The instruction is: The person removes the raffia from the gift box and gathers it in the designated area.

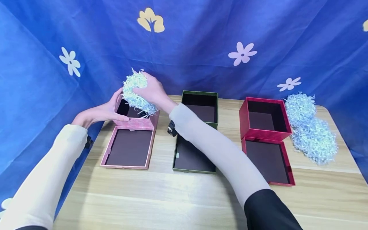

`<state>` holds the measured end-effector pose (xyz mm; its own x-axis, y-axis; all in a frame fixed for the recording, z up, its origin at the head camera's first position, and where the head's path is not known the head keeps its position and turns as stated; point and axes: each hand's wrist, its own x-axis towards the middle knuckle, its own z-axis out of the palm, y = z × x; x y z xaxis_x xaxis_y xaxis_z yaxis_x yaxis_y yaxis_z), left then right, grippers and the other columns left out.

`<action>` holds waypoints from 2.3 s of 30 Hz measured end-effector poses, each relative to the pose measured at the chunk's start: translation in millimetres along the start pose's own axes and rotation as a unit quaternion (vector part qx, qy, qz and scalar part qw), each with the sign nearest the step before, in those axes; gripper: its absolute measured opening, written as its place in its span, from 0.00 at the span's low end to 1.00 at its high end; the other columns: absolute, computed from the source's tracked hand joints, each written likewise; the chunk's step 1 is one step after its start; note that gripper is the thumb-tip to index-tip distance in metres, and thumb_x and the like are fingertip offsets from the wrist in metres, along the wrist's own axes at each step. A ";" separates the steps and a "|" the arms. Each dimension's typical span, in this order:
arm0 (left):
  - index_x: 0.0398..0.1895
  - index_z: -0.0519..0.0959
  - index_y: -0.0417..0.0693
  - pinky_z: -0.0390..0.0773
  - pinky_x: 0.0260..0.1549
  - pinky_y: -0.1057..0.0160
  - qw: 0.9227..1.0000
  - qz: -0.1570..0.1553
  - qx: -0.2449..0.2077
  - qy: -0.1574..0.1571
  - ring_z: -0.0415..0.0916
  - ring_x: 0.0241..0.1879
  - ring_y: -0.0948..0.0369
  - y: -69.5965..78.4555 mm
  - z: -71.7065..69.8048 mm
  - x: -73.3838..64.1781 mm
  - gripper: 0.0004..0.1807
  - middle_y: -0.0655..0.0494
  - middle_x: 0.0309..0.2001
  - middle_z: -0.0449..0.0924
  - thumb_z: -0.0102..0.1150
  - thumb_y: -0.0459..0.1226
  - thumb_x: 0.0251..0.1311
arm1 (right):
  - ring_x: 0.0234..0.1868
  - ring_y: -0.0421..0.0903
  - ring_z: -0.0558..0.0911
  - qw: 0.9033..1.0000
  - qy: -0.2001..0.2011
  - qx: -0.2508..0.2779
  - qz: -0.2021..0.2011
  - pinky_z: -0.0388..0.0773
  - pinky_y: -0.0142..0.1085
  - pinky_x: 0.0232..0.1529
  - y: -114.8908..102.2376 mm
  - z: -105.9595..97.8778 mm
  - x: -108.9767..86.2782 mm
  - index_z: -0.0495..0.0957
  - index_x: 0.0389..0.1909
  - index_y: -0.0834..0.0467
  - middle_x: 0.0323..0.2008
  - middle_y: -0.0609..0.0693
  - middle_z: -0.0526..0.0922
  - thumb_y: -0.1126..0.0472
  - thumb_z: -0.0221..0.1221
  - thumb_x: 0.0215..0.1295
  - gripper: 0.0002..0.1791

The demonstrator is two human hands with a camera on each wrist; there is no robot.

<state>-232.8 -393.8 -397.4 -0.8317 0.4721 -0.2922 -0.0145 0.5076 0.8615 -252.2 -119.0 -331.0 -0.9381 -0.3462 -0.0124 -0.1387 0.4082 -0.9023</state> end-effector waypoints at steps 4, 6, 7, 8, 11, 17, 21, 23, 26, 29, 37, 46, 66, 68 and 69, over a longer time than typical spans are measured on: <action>0.87 0.18 0.67 0.24 0.78 0.39 1.000 0.005 0.009 0.000 0.08 0.82 0.57 -0.4 -1.9 -3.5 0.74 0.59 0.85 0.08 0.73 0.27 0.66 | 0.79 0.40 0.66 1.000 -0.014 0.015 0.000 0.63 0.24 0.70 -6.6 -18.1 -10.1 0.60 0.87 0.54 0.81 0.45 0.68 0.52 0.71 0.74 0.47; 0.87 0.18 0.67 0.25 0.78 0.39 1.000 0.009 0.011 -0.002 0.08 0.82 0.58 -0.8 -2.8 -4.9 0.73 0.61 0.85 0.08 0.72 0.26 0.67 | 0.78 0.39 0.66 0.999 -0.017 0.040 0.005 0.63 0.24 0.69 -8.5 -25.1 -15.4 0.59 0.87 0.54 0.82 0.45 0.67 0.53 0.71 0.74 0.47; 0.87 0.19 0.66 0.25 0.78 0.39 1.000 0.010 0.016 -0.001 0.08 0.82 0.58 -1.3 -3.3 -5.3 0.73 0.61 0.85 0.09 0.71 0.27 0.67 | 0.76 0.39 0.68 0.998 -0.018 0.063 0.009 0.65 0.24 0.68 -9.0 -28.0 -17.7 0.59 0.87 0.54 0.81 0.45 0.67 0.54 0.71 0.74 0.47; 0.87 0.18 0.66 0.25 0.78 0.40 1.000 0.012 0.017 -0.001 0.08 0.82 0.59 -2.0 -3.7 -5.1 0.72 0.62 0.85 0.09 0.71 0.27 0.68 | 0.74 0.40 0.71 0.996 -0.019 0.089 0.011 0.68 0.24 0.66 -9.2 -30.9 -19.9 0.59 0.87 0.54 0.80 0.46 0.69 0.56 0.71 0.74 0.46; 0.87 0.19 0.66 0.25 0.79 0.41 1.000 0.017 0.014 -0.003 0.09 0.82 0.59 -2.0 -4.1 -4.5 0.71 0.62 0.86 0.10 0.69 0.26 0.68 | 0.65 0.39 0.78 0.985 -0.016 0.172 0.023 0.77 0.26 0.58 -9.4 -40.8 -26.6 0.59 0.87 0.55 0.77 0.47 0.72 0.63 0.70 0.74 0.46; 0.87 0.18 0.69 0.26 0.79 0.40 1.000 0.003 0.017 -0.005 0.09 0.83 0.60 1.6 -1.4 -2.6 0.71 0.65 0.85 0.10 0.70 0.29 0.69 | 0.48 0.49 0.88 0.964 -0.008 0.266 0.024 0.89 0.39 0.45 -4.7 -66.3 -41.3 0.69 0.80 0.58 0.61 0.52 0.83 0.69 0.67 0.75 0.35; 0.87 0.18 0.68 0.24 0.79 0.39 1.000 0.006 0.011 -0.010 0.09 0.83 0.60 0.3 -1.0 -1.2 0.72 0.66 0.85 0.09 0.71 0.30 0.69 | 0.42 0.50 0.88 0.963 0.008 0.268 0.011 0.89 0.41 0.42 1.0 -83.7 -52.8 0.73 0.73 0.61 0.53 0.54 0.84 0.71 0.66 0.74 0.29; 0.87 0.17 0.66 0.24 0.79 0.39 1.000 0.007 0.010 -0.011 0.09 0.83 0.60 -0.5 -1.1 -0.7 0.72 0.67 0.85 0.09 0.71 0.30 0.69 | 0.42 0.49 0.87 0.967 0.017 0.253 0.004 0.89 0.41 0.43 4.5 -92.1 -57.7 0.73 0.72 0.62 0.53 0.56 0.83 0.71 0.66 0.74 0.28; 0.87 0.17 0.65 0.24 0.79 0.40 1.000 0.005 0.014 -0.009 0.09 0.83 0.61 -0.6 -1.2 -0.9 0.72 0.68 0.85 0.09 0.71 0.29 0.69 | 0.44 0.50 0.86 0.972 0.025 0.233 -0.008 0.88 0.41 0.44 9.4 -103.8 -63.8 0.73 0.72 0.63 0.54 0.58 0.83 0.71 0.65 0.74 0.28; 0.87 0.17 0.64 0.25 0.79 0.43 1.000 0.002 0.017 -0.004 0.10 0.83 0.63 1.1 -0.9 -1.5 0.72 0.69 0.85 0.10 0.71 0.29 0.68 | 0.49 0.49 0.84 0.978 0.034 0.204 -0.010 0.86 0.39 0.49 13.0 -115.4 -69.7 0.72 0.74 0.62 0.57 0.57 0.82 0.70 0.66 0.73 0.30; 0.87 0.18 0.65 0.26 0.79 0.42 1.000 0.005 0.017 -0.001 0.09 0.83 0.61 -3.8 -0.8 -0.2 0.72 0.67 0.85 0.10 0.71 0.28 0.69 | 0.49 0.51 0.84 0.976 0.037 0.214 0.019 0.87 0.42 0.48 24.1 -149.1 -91.2 0.71 0.75 0.58 0.58 0.57 0.82 0.70 0.64 0.73 0.32; 0.87 0.18 0.64 0.26 0.79 0.39 1.000 0.009 0.012 0.000 0.10 0.83 0.61 -1.5 -1.4 0.9 0.72 0.67 0.85 0.10 0.72 0.28 0.68 | 0.45 0.50 0.88 0.963 0.062 0.260 0.036 0.89 0.38 0.42 51.3 -198.9 -125.4 0.71 0.73 0.60 0.58 0.60 0.81 0.73 0.59 0.75 0.27; 0.87 0.16 0.67 0.25 0.79 0.44 1.000 0.002 0.025 0.001 0.09 0.83 0.63 -4.2 -13.0 -9.9 0.72 0.69 0.85 0.09 0.70 0.28 0.70 | 0.38 0.42 0.88 0.951 0.119 0.269 0.099 0.89 0.35 0.36 112.7 -290.8 -206.7 0.70 0.69 0.54 0.51 0.49 0.84 0.68 0.65 0.77 0.25; 0.86 0.16 0.67 0.24 0.79 0.43 1.000 0.000 0.028 0.004 0.09 0.83 0.62 -3.0 -13.2 -12.5 0.72 0.68 0.85 0.09 0.70 0.28 0.70 | 0.36 0.42 0.89 0.945 0.123 0.287 0.097 0.89 0.36 0.34 118.0 -299.1 -213.6 0.70 0.70 0.55 0.50 0.48 0.86 0.70 0.65 0.76 0.26; 0.86 0.16 0.66 0.24 0.79 0.42 1.000 -0.001 0.031 0.004 0.09 0.83 0.62 -3.1 -13.0 -13.6 0.72 0.68 0.85 0.09 0.70 0.29 0.70 | 0.37 0.42 0.89 0.942 0.124 0.296 0.096 0.89 0.36 0.33 120.7 -303.6 -217.6 0.70 0.73 0.54 0.51 0.47 0.86 0.71 0.65 0.76 0.29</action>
<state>-228.7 -411.2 -390.7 -0.8358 0.4654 -0.2913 0.0175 0.5529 0.8331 -161.2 262.0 -306.4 -0.9834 -0.0756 -0.1650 0.1735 -0.1257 -0.9768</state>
